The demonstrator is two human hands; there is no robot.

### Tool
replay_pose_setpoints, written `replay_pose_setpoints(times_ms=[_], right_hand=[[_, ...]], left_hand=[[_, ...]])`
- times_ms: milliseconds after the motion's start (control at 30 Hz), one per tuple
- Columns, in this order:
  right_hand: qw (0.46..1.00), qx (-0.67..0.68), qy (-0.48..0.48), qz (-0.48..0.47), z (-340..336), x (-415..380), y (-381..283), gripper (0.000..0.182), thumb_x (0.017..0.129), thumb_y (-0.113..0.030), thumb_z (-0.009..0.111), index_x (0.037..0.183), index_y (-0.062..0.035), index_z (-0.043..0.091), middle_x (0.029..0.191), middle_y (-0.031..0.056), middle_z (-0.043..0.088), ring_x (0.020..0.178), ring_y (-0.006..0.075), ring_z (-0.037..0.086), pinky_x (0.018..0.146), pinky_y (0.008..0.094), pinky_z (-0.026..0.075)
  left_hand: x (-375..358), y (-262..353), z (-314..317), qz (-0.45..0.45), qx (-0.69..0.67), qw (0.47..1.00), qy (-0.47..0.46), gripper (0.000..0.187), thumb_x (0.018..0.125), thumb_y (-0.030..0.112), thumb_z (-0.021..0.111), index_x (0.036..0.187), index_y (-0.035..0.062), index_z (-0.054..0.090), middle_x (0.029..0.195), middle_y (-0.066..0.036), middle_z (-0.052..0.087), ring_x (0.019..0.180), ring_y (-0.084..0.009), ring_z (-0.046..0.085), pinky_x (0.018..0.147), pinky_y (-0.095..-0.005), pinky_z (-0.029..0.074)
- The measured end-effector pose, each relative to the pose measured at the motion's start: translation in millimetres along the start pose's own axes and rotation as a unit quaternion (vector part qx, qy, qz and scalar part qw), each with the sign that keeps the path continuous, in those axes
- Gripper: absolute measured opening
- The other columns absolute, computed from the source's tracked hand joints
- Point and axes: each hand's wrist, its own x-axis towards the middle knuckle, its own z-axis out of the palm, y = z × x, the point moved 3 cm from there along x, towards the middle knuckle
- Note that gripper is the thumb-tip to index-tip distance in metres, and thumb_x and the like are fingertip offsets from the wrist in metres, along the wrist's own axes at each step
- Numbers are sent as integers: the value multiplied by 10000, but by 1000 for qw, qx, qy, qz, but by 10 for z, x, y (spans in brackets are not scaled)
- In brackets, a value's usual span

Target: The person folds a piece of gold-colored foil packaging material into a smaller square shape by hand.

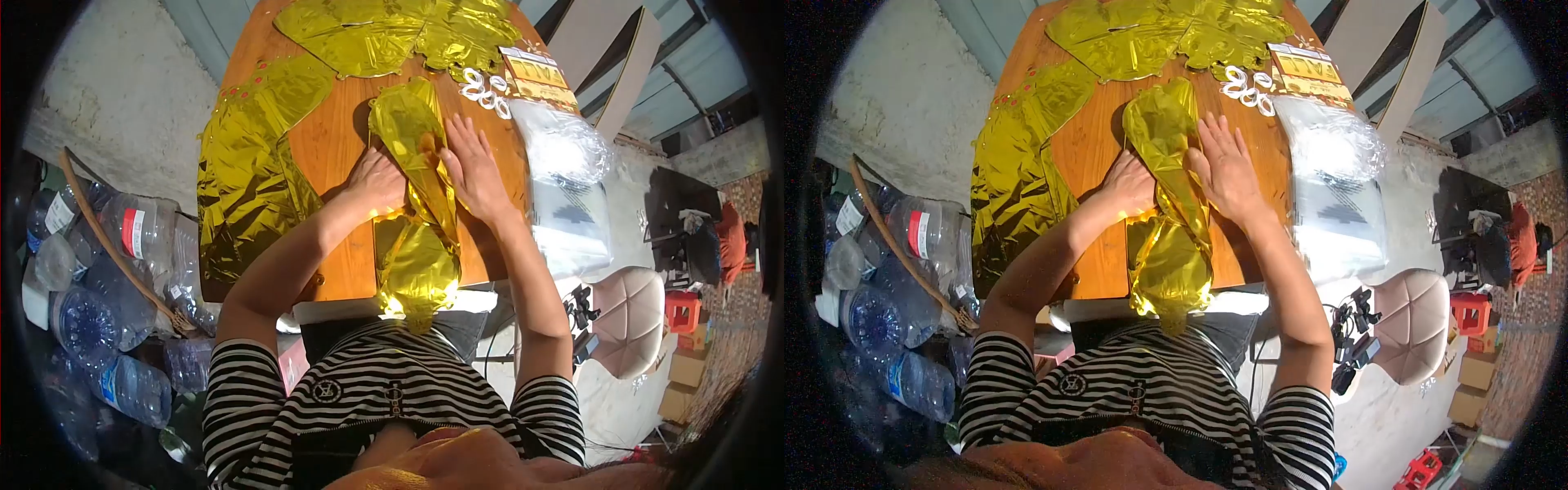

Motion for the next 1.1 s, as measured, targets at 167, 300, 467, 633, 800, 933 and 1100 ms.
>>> replay_pose_setpoints(times_ms=[167, 300, 467, 633, 800, 933, 1100], right_hand=[[997, -45, -63, 2, 45, -533, -252, 596, 1076, -301, 472, 1579, -18, 322, 1647, 206, 296, 1544, 372, 236, 1256, 482, 178], [996, -61, -68, -12, 130, -556, -312, 661, 1060, -352, 502, 1564, 30, 311, 1637, 238, 291, 1539, 372, 244, 1259, 481, 180], [996, -67, -55, -17, 205, -585, -306, 689, 1058, -432, 464, 1576, -4, 316, 1641, 202, 313, 1545, 333, 246, 1267, 469, 164], [996, -73, -49, -21, 172, -595, -321, 727, 1055, -482, 439, 1593, -18, 287, 1655, 191, 289, 1553, 327, 226, 1268, 475, 155], [991, -94, -95, -16, 168, -592, -336, 748, 1064, -521, 390, 1605, -22, 254, 1685, 187, 206, 1566, 339, 171, 1274, 476, 120], [992, -84, -88, -18, 178, -602, -320, 751, 1062, -534, 384, 1615, -47, 242, 1690, 182, 192, 1569, 334, 163, 1275, 475, 112], [993, -80, -87, -19, 161, -597, -332, 737, 1061, -526, 393, 1618, -65, 246, 1689, 176, 198, 1567, 331, 170, 1272, 478, 120]], left_hand=[[69, 8, -20, -13, -1, 1000, 24, 682, 898, 257, 618, 1535, 109, 426, 1592, -164, 392, 1481, -363, 334, 1238, -530, 215], [37, 7, -34, 6, 9, 998, 64, 560, 834, 192, 677, 1375, 92, 569, 1441, -162, 536, 1384, -372, 439, 1179, -520, 289], [-2, 0, -66, 33, -7, 989, 145, 536, 844, 171, 652, 1365, 74, 568, 1386, -200, 570, 1340, -382, 474, 1156, -513, 312], [38, -114, -24, 22, -89, 979, 181, 460, 851, 84, 551, 1305, 33, 598, 1335, -248, 589, 1254, -436, 518, 1083, -520, 368], [18, 7, -254, 54, -72, 954, 288, 460, 851, 61, 534, 1304, 28, 608, 1329, -248, 596, 1268, -447, 504, 1072, -554, 371], [-36, -20, -265, -19, -23, 951, 307, 337, 857, 60, 538, 1176, -13, 619, 1217, -245, 603, 1182, -447, 527, 1042, -564, 385], [-180, 52, -420, -186, -128, 921, 317, 95, 874, 102, 637, 913, 19, 612, 1029, -183, 605, 991, -365, 599, 825, -452, 503]])
